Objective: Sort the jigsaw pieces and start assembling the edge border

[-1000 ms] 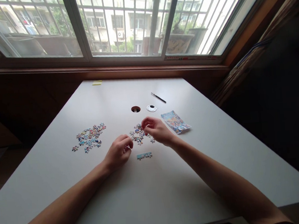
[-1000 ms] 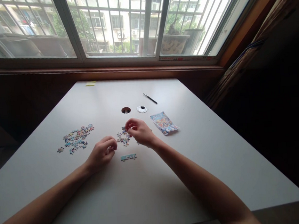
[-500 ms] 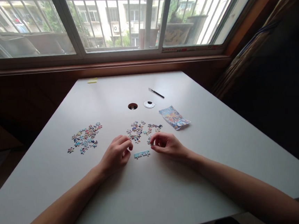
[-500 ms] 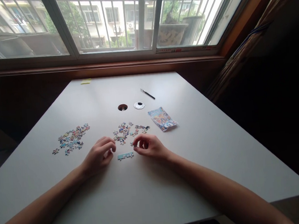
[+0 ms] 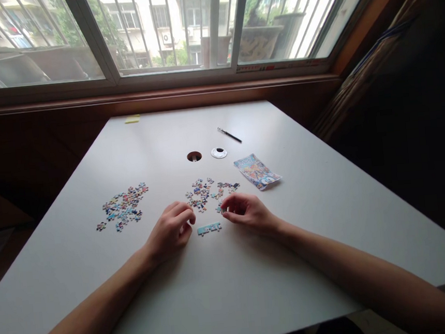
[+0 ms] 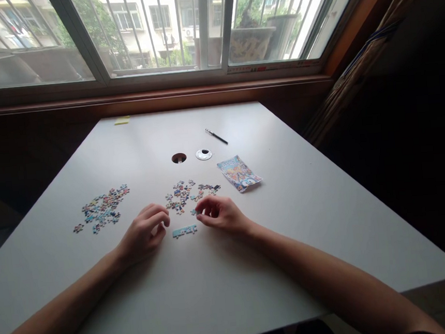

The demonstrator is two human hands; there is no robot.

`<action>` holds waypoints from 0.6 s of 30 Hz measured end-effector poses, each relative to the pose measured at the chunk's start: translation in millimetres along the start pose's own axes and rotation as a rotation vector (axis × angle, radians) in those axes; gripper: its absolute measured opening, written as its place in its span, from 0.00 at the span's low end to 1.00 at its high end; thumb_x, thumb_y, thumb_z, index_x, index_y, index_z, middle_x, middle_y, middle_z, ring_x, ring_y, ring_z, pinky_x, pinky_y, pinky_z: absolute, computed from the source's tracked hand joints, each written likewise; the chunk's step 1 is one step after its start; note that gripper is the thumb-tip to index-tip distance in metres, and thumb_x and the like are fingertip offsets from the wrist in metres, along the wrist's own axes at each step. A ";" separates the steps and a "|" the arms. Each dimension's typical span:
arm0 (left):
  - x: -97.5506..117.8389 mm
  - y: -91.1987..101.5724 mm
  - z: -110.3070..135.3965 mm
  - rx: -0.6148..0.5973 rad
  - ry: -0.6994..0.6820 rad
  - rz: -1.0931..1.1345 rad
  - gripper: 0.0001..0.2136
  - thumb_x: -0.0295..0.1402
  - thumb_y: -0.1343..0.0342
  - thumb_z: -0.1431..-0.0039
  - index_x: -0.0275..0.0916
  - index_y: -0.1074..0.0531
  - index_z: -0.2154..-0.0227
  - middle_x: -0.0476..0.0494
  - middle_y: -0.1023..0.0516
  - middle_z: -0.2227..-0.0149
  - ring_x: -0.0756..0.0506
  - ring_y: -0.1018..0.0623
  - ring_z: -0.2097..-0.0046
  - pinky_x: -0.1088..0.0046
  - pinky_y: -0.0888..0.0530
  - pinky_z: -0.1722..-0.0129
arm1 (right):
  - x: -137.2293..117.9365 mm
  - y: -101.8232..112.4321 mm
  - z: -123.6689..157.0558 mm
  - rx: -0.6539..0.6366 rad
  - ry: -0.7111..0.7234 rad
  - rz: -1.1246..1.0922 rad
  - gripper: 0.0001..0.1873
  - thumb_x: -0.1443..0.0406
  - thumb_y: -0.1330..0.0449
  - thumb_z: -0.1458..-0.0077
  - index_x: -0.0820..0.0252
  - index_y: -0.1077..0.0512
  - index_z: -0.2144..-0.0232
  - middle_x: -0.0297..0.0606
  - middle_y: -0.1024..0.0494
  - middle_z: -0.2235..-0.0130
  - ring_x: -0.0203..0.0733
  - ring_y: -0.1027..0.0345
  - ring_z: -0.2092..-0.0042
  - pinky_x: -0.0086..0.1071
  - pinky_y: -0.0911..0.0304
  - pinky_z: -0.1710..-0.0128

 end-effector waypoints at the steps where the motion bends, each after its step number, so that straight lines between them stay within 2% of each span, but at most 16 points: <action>1: 0.4 0.3 -0.3 0.003 -0.002 0.003 0.12 0.14 0.52 0.49 0.40 0.35 0.70 0.45 0.28 0.64 0.44 0.29 0.59 0.66 0.30 0.56 | 0.1 0.3 0.2 0.003 0.001 0.002 0.13 0.58 0.33 0.47 0.61 0.25 0.64 0.30 0.31 0.75 0.30 0.42 0.75 0.26 0.44 0.76; 9: 0.0 -1.2 0.4 -0.026 -0.013 -0.016 0.11 0.17 0.51 0.47 0.40 0.33 0.68 0.44 0.26 0.63 0.44 0.28 0.57 0.66 0.29 0.55 | -7.0 -0.8 3.5 0.000 0.151 0.185 0.07 0.63 0.36 0.45 0.61 0.23 0.66 0.31 0.31 0.76 0.29 0.44 0.76 0.26 0.45 0.77; 12: 6.1 -3.5 0.5 -0.109 -0.091 -0.003 0.11 0.19 0.49 0.45 0.40 0.30 0.63 0.42 0.24 0.59 0.43 0.28 0.55 0.63 0.29 0.52 | -13.9 -1.5 4.4 -0.030 0.259 0.293 0.05 0.65 0.36 0.45 0.61 0.23 0.67 0.35 0.26 0.71 0.31 0.40 0.73 0.27 0.40 0.73; 15: 12.3 -7.1 1.7 -0.213 -0.169 -0.007 0.16 0.22 0.46 0.45 0.42 0.28 0.54 0.42 0.24 0.54 0.41 0.28 0.51 0.60 0.30 0.48 | -19.2 -2.5 4.7 -0.094 0.378 0.353 0.03 0.66 0.37 0.44 0.60 0.23 0.67 0.39 0.23 0.68 0.35 0.35 0.69 0.29 0.36 0.69; 18: 14.0 -10.2 3.3 -0.273 -0.202 -0.033 0.21 0.25 0.45 0.44 0.45 0.29 0.47 0.41 0.25 0.51 0.39 0.29 0.47 0.57 0.31 0.45 | -20.0 -1.8 3.8 -0.133 0.434 0.348 0.02 0.67 0.37 0.44 0.59 0.23 0.67 0.39 0.23 0.67 0.37 0.32 0.67 0.30 0.34 0.67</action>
Point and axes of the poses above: each hand's wrist, its own z-axis away from the middle knuckle, its own y-axis out of the back of the hand, x = y × z, the point moved 6 cm from there along -z, towards the middle knuckle
